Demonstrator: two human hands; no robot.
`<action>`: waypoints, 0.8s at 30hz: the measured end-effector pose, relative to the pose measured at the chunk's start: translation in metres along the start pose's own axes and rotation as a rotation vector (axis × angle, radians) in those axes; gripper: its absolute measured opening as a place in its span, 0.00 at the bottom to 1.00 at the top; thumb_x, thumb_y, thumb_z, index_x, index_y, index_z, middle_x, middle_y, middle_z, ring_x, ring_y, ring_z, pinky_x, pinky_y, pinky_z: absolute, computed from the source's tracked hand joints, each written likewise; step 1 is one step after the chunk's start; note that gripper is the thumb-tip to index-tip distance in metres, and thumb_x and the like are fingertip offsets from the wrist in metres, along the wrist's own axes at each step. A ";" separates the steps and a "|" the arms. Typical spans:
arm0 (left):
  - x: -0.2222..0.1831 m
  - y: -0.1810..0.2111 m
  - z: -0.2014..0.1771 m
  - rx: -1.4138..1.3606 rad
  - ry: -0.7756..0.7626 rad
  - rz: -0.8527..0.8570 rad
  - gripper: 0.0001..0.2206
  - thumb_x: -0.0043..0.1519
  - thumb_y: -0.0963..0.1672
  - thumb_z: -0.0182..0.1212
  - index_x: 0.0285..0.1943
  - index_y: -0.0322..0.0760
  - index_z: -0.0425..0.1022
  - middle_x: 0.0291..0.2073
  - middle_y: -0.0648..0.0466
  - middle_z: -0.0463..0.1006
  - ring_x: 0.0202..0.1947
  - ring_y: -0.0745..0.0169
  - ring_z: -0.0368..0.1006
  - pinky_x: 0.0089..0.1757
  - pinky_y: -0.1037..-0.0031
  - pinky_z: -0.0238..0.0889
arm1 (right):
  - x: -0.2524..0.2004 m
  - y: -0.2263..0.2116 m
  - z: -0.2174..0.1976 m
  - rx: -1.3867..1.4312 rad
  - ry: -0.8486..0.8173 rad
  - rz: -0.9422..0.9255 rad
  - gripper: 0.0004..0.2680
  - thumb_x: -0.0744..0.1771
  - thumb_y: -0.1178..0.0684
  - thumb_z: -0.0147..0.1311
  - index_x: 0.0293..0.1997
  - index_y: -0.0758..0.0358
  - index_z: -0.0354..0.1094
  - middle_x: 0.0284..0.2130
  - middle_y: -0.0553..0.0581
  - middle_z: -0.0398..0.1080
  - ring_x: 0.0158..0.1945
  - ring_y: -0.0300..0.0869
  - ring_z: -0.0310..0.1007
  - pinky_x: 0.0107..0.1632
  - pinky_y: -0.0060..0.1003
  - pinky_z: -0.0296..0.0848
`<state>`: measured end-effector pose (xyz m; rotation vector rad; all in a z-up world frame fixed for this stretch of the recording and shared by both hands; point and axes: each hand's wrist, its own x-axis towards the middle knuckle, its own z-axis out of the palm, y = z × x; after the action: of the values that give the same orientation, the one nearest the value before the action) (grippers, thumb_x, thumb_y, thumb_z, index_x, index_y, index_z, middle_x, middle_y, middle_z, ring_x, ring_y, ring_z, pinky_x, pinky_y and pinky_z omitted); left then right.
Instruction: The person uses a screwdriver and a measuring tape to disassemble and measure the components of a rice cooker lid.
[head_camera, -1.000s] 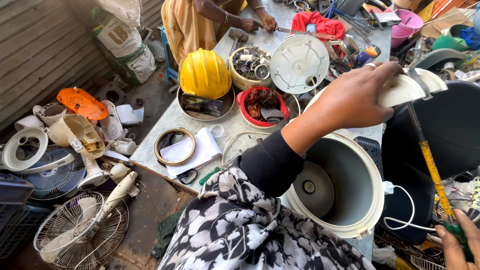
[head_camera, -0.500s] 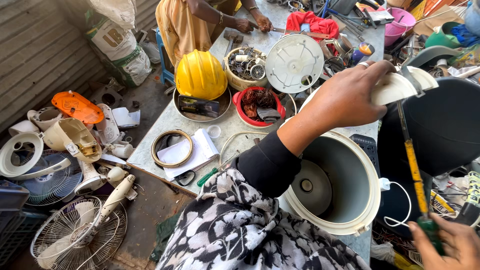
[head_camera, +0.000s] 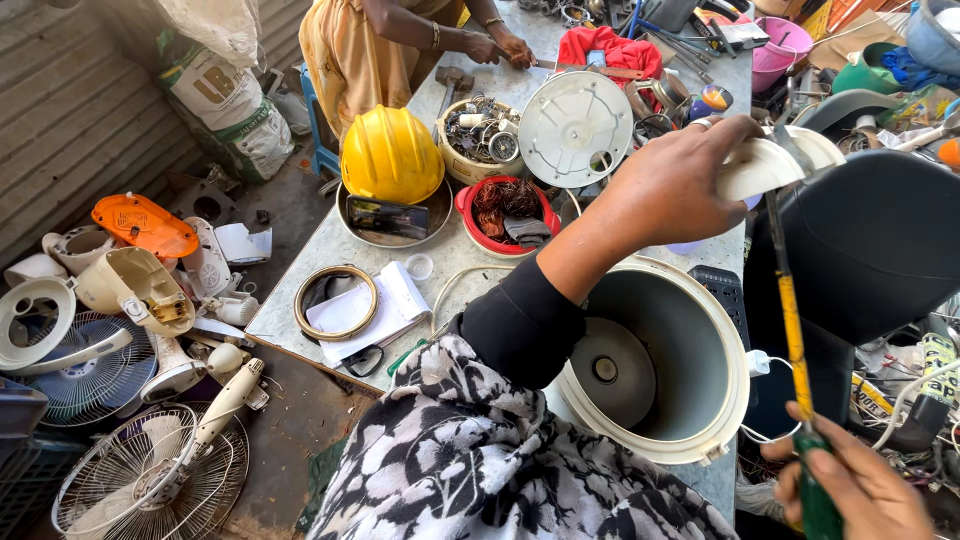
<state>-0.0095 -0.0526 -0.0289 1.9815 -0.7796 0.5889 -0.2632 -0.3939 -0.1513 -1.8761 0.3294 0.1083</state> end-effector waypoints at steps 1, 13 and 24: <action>0.000 -0.002 -0.002 -0.005 -0.011 -0.008 0.33 0.48 0.50 0.71 0.64 0.42 0.67 0.50 0.47 0.80 0.54 0.46 0.76 0.53 0.62 0.68 | -0.002 -0.009 0.014 -0.008 0.032 -0.068 0.19 0.71 0.59 0.41 0.74 0.71 0.56 0.44 0.71 0.72 0.32 0.46 0.72 0.29 0.41 0.76; 0.019 -0.027 -0.043 -0.127 -0.116 -0.131 0.33 0.48 0.48 0.67 0.66 0.39 0.68 0.57 0.45 0.79 0.58 0.47 0.76 0.56 0.66 0.67 | -0.034 -0.076 0.077 -0.190 0.239 -0.408 0.17 0.69 0.60 0.49 0.67 0.68 0.63 0.40 0.57 0.77 0.26 0.32 0.62 0.26 0.26 0.65; 0.015 -0.020 -0.054 -0.130 -0.131 -0.146 0.32 0.47 0.47 0.64 0.66 0.38 0.69 0.59 0.43 0.78 0.60 0.44 0.74 0.58 0.66 0.64 | -0.025 -0.103 0.096 -0.521 0.375 -0.703 0.15 0.69 0.57 0.54 0.64 0.68 0.66 0.45 0.61 0.76 0.45 0.39 0.79 0.45 0.34 0.77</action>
<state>0.0097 -0.0022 -0.0040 1.9510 -0.7257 0.3174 -0.2499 -0.2690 -0.0823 -2.4225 -0.1419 -0.7001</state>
